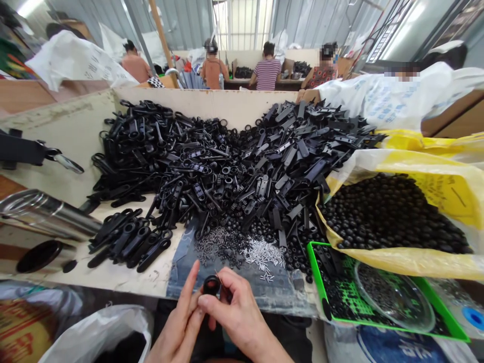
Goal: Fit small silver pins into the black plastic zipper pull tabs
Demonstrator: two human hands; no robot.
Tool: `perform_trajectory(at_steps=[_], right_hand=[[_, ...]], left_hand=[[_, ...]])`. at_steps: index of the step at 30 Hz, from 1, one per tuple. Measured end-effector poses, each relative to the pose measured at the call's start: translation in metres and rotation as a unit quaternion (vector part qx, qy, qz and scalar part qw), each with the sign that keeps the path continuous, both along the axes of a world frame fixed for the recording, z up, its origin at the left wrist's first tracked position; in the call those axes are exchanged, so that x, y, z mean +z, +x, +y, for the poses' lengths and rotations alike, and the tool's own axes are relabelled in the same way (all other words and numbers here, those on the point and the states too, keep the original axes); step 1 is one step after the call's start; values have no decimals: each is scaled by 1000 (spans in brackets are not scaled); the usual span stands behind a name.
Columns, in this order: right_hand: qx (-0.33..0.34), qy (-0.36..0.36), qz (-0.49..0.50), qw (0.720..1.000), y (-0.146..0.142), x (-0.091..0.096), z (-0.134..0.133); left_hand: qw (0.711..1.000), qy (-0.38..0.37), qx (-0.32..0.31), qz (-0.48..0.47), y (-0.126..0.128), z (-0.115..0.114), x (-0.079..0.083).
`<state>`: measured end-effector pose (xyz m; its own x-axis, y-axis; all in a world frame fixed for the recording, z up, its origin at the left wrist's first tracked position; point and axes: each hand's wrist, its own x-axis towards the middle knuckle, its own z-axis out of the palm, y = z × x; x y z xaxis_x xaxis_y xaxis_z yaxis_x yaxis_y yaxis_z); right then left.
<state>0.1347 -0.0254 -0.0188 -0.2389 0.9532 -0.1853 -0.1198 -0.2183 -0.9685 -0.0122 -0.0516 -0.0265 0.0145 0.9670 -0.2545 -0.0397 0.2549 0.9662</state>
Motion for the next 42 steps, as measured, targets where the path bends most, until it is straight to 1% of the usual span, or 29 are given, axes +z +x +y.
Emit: perform_trajectory(at_steps=[2,4,6,8,10,12,14,17,20,22,24,25,27,30,33,37,40,42], right_hand=[[-33,27,-28,999,-1,0,0],[-65,69,-67,993,0,1,1],[-84,100,-92,987,2,4,4],[-93,116,-100,984,5,9,6],[-105,129,-106,980,7,14,8],[-121,136,-107,977,8,19,8],[-132,132,-101,977,8,24,8],[-118,99,-57,986,6,28,6],[-101,73,-17,992,1,26,3],[-112,87,-29,989,-1,22,2],[-129,108,-51,984,-3,18,2],[-130,107,-52,984,-3,16,2],[-106,79,-21,991,-2,13,4],[-58,26,63,996,-2,7,7],[-60,13,115,991,-4,-3,7],[-79,-3,139,987,-7,-14,6],[-66,-26,148,986,-9,-12,7],[-58,-40,151,986,-9,-7,7]], left_hand=[[999,-10,7,-31,2,2,1],[997,-28,10,-65,4,4,1],[998,-19,-4,-63,6,7,-2],[999,29,-21,-21,8,10,-6],[995,98,-12,34,8,14,-6],[985,155,3,82,8,18,-3],[977,184,-21,106,6,21,3],[975,176,-87,104,4,23,13],[974,167,-114,99,3,22,17],[976,161,-110,95,4,20,15],[982,138,-87,90,4,18,12],[986,122,-75,87,4,17,10],[992,89,-54,75,3,17,6],[995,64,-44,58,1,19,2],[996,58,-55,46,0,21,-1],[995,54,-62,60,2,21,-3],[993,52,-70,75,1,19,-3],[992,66,-62,86,0,19,-2]])
